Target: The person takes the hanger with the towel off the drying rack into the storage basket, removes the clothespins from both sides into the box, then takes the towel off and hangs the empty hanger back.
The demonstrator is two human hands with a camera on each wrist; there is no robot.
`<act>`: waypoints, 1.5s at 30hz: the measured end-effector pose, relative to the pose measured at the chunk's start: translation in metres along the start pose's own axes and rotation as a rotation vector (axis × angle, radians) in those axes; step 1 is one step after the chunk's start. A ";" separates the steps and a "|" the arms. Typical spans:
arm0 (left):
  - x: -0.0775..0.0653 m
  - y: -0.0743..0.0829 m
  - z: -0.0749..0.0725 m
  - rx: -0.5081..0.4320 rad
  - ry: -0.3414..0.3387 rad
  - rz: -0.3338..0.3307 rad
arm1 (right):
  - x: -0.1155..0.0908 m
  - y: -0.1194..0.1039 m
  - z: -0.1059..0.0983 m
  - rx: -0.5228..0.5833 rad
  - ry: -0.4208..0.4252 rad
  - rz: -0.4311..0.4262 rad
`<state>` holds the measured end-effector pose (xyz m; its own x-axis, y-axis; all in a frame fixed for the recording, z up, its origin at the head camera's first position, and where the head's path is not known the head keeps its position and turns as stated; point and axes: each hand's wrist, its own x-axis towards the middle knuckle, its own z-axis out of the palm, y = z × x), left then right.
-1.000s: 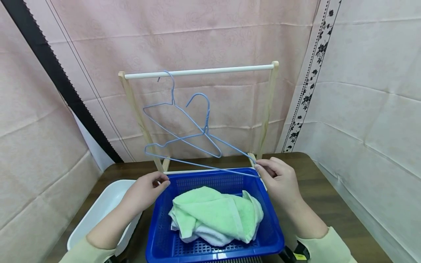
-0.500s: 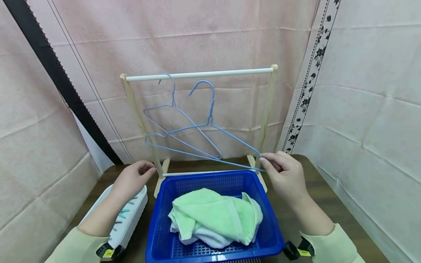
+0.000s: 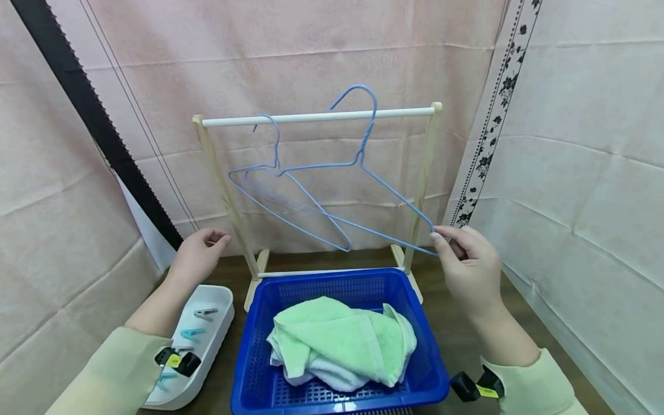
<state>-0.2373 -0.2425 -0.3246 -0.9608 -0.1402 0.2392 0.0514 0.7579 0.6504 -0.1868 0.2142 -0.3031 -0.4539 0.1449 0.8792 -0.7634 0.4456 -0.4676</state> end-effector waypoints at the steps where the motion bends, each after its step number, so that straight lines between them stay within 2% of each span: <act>1: 0.002 0.000 0.000 -0.007 0.005 -0.007 | 0.001 0.003 -0.001 0.003 0.017 0.007; 6: 0.010 -0.001 0.001 -0.064 0.017 -0.041 | 0.005 0.019 -0.009 -0.006 0.097 0.069; 12: 0.018 -0.005 0.005 -0.127 0.032 -0.062 | 0.007 0.025 -0.023 -0.053 0.164 0.150; 20: 0.025 -0.005 0.005 -0.173 0.066 -0.041 | 0.006 0.028 -0.036 -0.086 0.215 0.199; 29: 0.034 -0.007 0.009 -0.207 0.092 -0.032 | -0.001 0.028 -0.039 -0.149 0.196 0.241; 33: 0.037 -0.007 0.011 -0.219 0.097 -0.027 | -0.003 0.025 -0.036 -0.192 0.155 0.244; 39: 0.043 -0.008 0.013 -0.243 0.105 0.002 | -0.006 0.042 -0.034 -0.238 0.081 0.240; 45: 0.048 -0.007 0.017 -0.251 0.103 0.029 | -0.002 0.047 -0.032 -0.281 0.004 0.229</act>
<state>-0.2885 -0.2437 -0.3293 -0.9258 -0.1945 0.3240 0.1565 0.5830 0.7973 -0.2071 0.2633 -0.3241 -0.5958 0.2725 0.7555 -0.4857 0.6269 -0.6091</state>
